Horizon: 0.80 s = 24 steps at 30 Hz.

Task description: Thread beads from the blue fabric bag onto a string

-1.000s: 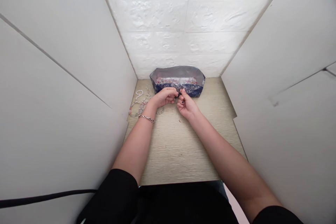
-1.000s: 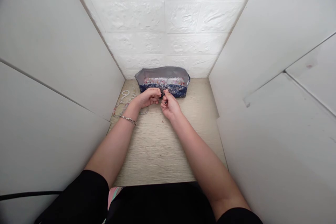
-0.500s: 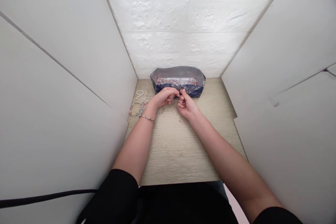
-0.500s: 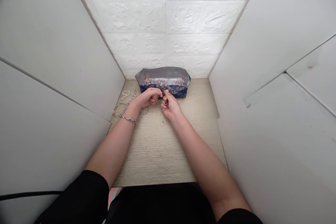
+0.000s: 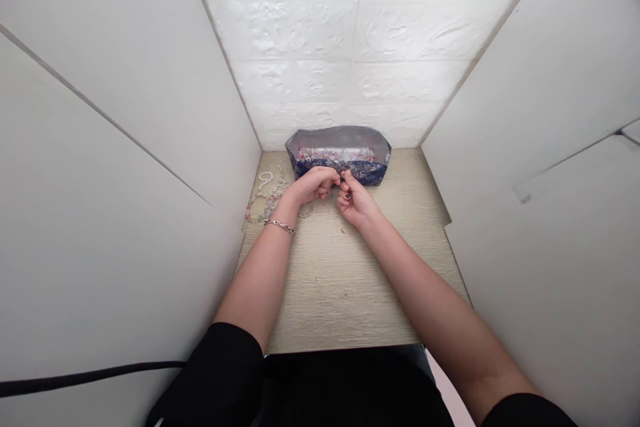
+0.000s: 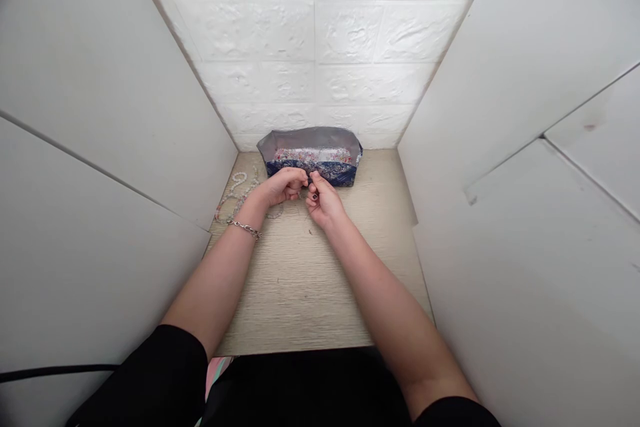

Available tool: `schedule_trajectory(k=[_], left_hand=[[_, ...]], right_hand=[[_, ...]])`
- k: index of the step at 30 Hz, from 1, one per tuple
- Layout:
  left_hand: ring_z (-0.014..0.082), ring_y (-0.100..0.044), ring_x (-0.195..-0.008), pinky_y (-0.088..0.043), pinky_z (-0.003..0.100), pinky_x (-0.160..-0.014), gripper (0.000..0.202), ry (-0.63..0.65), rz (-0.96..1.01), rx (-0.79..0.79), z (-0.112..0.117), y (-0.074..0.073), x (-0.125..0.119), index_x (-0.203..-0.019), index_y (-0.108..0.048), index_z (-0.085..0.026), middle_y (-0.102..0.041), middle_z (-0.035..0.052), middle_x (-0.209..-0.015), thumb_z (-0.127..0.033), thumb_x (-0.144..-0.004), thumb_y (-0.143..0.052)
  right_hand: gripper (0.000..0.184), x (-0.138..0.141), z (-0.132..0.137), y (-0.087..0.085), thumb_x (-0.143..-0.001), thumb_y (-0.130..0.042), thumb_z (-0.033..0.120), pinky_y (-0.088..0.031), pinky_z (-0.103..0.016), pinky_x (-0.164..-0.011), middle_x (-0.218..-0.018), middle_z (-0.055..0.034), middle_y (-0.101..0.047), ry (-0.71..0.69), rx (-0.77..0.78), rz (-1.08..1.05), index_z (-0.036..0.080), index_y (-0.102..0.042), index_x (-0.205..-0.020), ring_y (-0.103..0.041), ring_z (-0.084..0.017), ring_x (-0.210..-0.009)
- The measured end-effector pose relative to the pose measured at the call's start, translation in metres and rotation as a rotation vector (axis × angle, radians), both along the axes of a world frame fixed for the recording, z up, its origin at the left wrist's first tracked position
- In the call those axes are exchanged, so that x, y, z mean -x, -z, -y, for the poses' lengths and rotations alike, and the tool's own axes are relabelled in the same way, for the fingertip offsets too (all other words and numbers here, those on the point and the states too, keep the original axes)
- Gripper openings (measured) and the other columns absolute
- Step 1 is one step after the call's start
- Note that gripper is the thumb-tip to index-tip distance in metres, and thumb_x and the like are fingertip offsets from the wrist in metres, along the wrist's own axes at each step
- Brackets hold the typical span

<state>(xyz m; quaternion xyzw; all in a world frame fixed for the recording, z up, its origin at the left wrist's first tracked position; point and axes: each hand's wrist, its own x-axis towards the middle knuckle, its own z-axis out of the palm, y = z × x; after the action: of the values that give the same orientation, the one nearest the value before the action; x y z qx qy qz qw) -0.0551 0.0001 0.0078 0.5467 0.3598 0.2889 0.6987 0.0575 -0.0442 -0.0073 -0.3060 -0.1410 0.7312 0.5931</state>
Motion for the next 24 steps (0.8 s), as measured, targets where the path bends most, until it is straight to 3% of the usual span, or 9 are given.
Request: schedule_trajectory(k=[24], left_hand=[[0.0015, -0.022, -0.032, -0.031, 0.019, -0.038, 0.009, 0.006, 0.018, 0.066, -0.0008, 0.0011, -0.0001, -0.054, -0.044, -0.015, -0.023, -0.0089, -0.039, -0.016, -0.062, -0.047]], right_hand=[[0.015, 0.0004, 0.0009, 0.0004, -0.073, -0.056, 0.026, -0.017, -0.01, -0.03, -0.044, 0.0091, -0.039, 0.003, 0.007, 0.031, 0.015, -0.046, -0.072, -0.027, 0.001, -0.032]])
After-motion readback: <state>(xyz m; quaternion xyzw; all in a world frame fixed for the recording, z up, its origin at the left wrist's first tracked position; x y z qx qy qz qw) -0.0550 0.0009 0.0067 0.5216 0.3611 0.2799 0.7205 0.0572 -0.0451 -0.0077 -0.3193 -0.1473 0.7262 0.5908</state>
